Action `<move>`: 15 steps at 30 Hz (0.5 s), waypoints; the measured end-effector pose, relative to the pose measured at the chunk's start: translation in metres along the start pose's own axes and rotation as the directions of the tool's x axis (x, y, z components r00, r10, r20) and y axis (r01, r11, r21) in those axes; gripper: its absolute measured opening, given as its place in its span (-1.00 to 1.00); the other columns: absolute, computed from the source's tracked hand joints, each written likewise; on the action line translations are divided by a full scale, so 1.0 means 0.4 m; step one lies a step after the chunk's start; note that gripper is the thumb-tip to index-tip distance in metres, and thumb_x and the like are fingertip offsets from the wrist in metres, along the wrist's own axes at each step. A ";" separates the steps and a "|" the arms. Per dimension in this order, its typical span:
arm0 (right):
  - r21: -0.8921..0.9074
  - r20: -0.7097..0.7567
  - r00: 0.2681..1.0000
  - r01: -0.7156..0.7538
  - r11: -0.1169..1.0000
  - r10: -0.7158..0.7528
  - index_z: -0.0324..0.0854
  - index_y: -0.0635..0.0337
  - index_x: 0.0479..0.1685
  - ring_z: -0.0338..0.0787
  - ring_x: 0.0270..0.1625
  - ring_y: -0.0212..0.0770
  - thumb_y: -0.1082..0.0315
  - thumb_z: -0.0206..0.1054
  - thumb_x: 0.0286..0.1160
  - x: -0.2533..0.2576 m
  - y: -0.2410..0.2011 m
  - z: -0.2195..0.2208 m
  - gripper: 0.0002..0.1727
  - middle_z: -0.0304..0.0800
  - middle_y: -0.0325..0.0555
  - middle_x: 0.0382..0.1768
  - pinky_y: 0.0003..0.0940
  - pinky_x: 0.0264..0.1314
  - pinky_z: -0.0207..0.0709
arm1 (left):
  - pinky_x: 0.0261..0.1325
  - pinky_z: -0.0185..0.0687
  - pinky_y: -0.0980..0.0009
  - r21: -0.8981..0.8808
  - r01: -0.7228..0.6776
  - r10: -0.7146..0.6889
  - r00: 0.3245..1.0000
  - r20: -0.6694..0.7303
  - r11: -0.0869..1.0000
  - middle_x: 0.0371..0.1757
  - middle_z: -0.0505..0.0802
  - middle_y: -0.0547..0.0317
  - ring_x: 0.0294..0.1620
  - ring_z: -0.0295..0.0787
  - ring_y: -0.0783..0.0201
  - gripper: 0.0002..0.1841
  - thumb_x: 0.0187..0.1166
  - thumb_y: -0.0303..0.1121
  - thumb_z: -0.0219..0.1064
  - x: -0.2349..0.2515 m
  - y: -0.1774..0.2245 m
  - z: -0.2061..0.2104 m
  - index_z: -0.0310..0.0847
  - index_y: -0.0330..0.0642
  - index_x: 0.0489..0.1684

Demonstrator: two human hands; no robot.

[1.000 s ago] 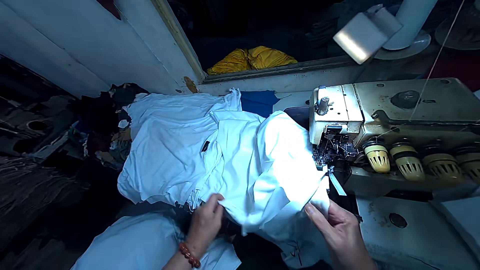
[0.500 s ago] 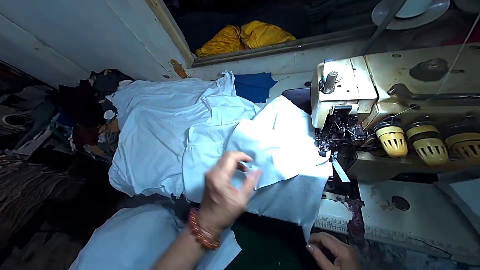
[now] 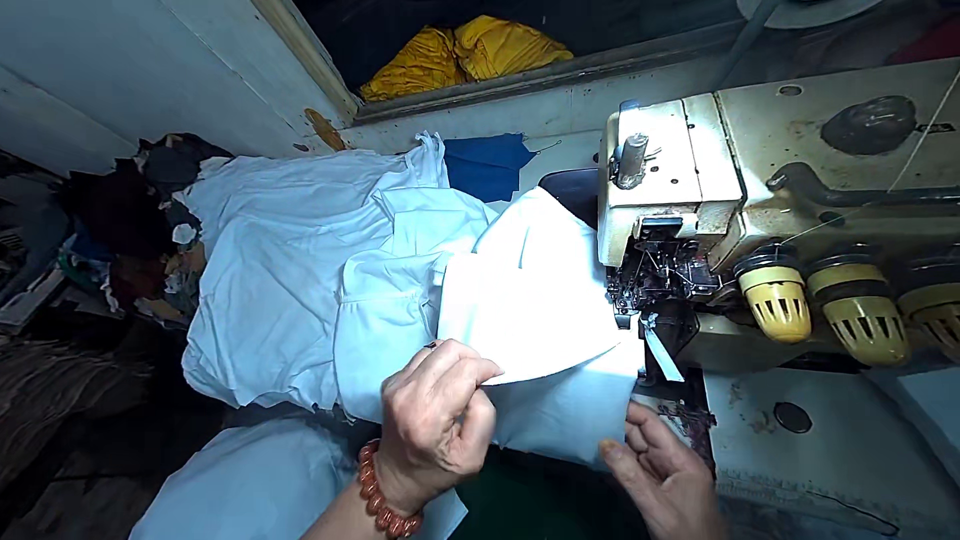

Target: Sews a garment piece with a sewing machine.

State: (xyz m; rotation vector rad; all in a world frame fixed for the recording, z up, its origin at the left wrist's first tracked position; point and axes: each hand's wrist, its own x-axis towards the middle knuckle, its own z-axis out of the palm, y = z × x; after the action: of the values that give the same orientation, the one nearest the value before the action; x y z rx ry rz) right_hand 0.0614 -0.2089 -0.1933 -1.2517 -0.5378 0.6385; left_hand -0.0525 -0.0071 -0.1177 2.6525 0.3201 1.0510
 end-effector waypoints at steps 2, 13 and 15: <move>0.026 0.024 0.999 -0.041 0.999 0.041 0.53 0.37 0.21 0.89 -0.07 -0.52 0.62 0.29 0.46 -0.025 -0.004 -0.003 -0.67 0.93 -0.37 -0.12 -0.50 0.06 0.78 | -0.42 0.48 0.62 0.006 -0.027 0.027 0.997 0.076 1.000 -0.51 0.75 0.29 -0.45 0.63 0.53 -0.77 0.52 -0.28 0.27 0.023 0.024 -0.032 0.82 -0.11 -0.43; 0.055 0.016 0.999 0.028 0.998 -0.028 0.78 0.04 -0.18 0.75 -0.38 -0.68 0.62 0.32 0.43 -0.013 -0.038 -0.051 -0.76 0.87 -0.53 -0.40 -0.70 -0.28 0.64 | -0.65 0.38 0.46 -0.120 -0.223 0.252 0.881 0.399 0.967 -0.49 0.75 0.22 -0.61 0.61 0.33 -0.81 0.55 -0.38 0.27 0.063 0.148 0.076 0.75 -0.10 -0.47; 0.031 -0.023 0.998 0.059 0.998 -0.058 0.77 0.08 -0.23 0.72 -0.44 -0.68 0.63 0.32 0.37 0.028 -0.051 -0.034 -0.77 0.84 -0.53 -0.45 -0.71 -0.34 0.63 | -0.69 0.39 0.49 -0.081 -0.216 0.230 0.905 0.358 0.973 -0.53 0.71 0.25 -0.63 0.60 0.38 -0.80 0.51 -0.36 0.28 0.089 0.136 0.106 0.76 -0.10 -0.51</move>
State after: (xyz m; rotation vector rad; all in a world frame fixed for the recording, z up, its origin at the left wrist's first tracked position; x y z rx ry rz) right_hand 0.0817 -0.2141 -0.1763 -1.2081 -0.5418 0.5811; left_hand 0.0081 -0.0547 -0.1068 2.8218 -0.0847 0.5852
